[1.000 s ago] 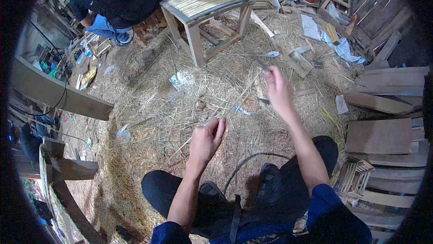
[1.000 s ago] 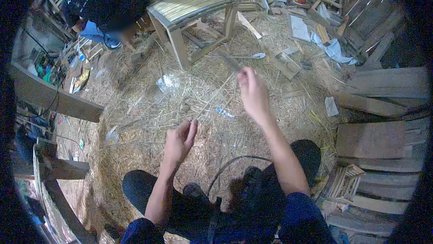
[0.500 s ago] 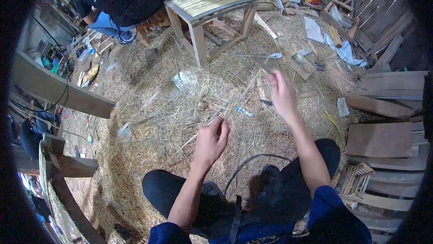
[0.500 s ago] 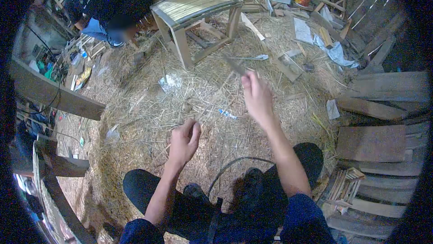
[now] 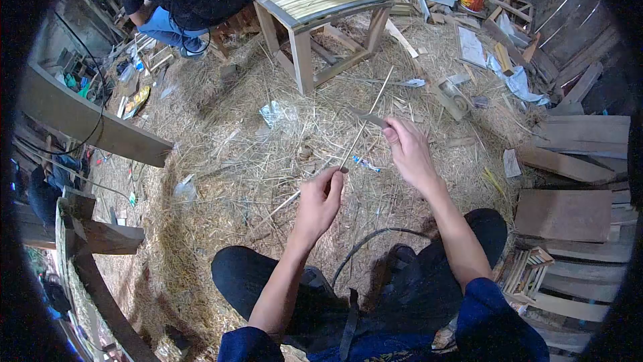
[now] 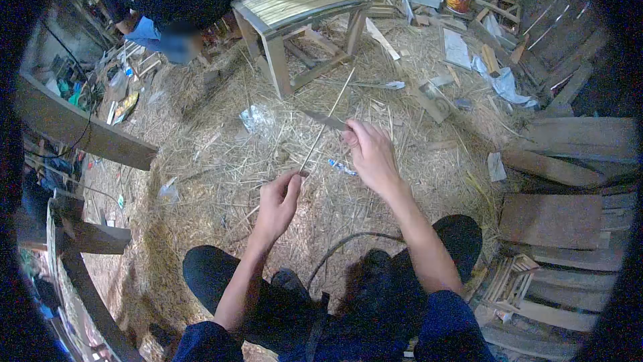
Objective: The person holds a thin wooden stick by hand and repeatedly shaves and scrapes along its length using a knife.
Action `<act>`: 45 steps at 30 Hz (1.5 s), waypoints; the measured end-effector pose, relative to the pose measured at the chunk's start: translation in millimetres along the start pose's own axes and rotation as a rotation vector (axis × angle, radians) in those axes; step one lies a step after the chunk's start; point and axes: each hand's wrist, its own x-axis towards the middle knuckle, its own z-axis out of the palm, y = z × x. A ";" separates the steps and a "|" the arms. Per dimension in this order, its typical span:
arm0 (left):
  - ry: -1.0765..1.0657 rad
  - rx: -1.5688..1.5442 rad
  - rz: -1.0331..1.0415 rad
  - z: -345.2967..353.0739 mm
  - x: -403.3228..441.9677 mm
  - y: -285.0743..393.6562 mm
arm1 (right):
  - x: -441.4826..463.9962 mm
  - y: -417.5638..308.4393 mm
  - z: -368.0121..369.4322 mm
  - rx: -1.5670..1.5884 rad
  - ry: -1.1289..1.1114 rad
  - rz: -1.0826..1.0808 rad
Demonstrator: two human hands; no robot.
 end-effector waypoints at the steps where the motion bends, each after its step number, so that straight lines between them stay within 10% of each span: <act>1: -0.002 0.010 0.015 0.6 0.5 -1.1 | -1.1 0.4 1.2 -0.012 0.010 -0.018; 9: -0.026 -0.056 -0.031 2.5 3.9 -13.9 | -22.6 -29.7 33.2 0.136 -0.259 -0.130; 30: -0.010 -0.219 0.049 12.2 1.3 -16.6 | -25.0 -26.3 27.6 0.005 -0.147 -0.365; 33: -0.080 -0.075 -0.039 4.0 5.6 -13.5 | -21.6 -18.6 30.6 0.018 -0.135 -0.336; 37: -0.170 -0.138 -0.085 4.0 -19.0 -2.6 | 9.5 38.5 -4.7 0.090 0.110 0.213; 45: -0.158 -0.229 -0.108 11.8 -8.8 -30.7 | -6.8 0.3 10.3 -0.030 0.045 -0.035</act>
